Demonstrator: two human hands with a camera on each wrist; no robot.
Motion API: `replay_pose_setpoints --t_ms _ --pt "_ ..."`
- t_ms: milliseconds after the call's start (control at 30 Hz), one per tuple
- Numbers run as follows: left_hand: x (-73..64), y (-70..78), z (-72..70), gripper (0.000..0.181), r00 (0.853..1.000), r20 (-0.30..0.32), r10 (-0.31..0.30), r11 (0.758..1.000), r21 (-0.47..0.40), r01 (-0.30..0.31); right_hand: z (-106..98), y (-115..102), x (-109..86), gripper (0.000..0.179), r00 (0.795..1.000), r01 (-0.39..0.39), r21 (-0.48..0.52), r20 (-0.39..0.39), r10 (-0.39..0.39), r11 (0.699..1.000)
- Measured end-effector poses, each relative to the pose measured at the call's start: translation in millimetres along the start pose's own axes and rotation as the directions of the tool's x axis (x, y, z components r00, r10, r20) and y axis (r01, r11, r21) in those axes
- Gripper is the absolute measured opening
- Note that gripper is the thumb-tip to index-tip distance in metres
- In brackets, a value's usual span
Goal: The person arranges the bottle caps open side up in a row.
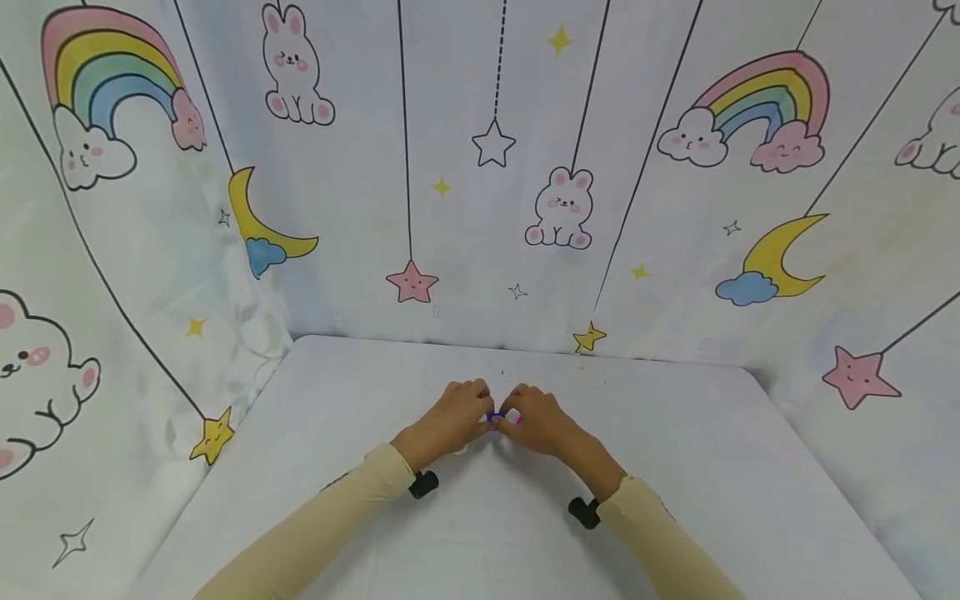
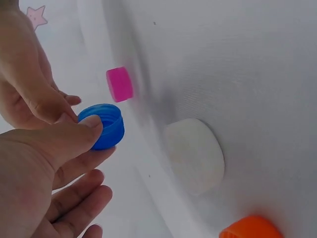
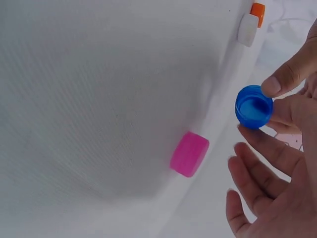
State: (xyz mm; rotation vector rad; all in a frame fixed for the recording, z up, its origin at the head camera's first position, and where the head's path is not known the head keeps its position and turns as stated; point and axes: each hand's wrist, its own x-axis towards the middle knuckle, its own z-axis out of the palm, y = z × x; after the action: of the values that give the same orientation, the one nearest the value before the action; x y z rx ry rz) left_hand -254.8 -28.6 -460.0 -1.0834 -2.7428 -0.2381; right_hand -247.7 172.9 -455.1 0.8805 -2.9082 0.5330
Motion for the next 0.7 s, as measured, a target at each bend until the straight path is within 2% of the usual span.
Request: replay_pose_setpoints --t_ms 133,267,367,533,700 --pt "0.1 -3.1 -1.5 0.018 0.997 0.02 -0.08 0.989 -0.121 0.082 -1.0 -1.1 -2.4 0.025 0.997 0.039 0.005 -0.062 -0.039 0.999" --pt "-0.5 -4.4 -5.2 0.018 0.987 0.04 -0.158 0.951 -0.262 0.163 -3.0 -1.9 -5.0 0.033 0.993 0.053 0.026 -0.105 -0.05 0.998" --pt "-0.8 -5.0 -6.2 0.017 0.978 0.059 -0.2 0.922 -0.326 0.208 -2.3 -0.7 -6.5 0.035 0.99 0.066 0.028 -0.125 -0.062 0.997" --pt "-1.1 -7.5 -8.0 0.02 0.969 0.105 -0.224 0.876 -0.413 0.248 0.1 2.0 -8.3 0.035 0.978 0.119 0.007 -0.174 -0.116 0.993" --pt "-1.9 -10.7 -8.1 0.024 0.965 0.161 -0.206 0.813 -0.521 0.261 2.7 4.0 -9.6 0.035 0.964 0.159 -0.02 -0.211 -0.16 0.987"
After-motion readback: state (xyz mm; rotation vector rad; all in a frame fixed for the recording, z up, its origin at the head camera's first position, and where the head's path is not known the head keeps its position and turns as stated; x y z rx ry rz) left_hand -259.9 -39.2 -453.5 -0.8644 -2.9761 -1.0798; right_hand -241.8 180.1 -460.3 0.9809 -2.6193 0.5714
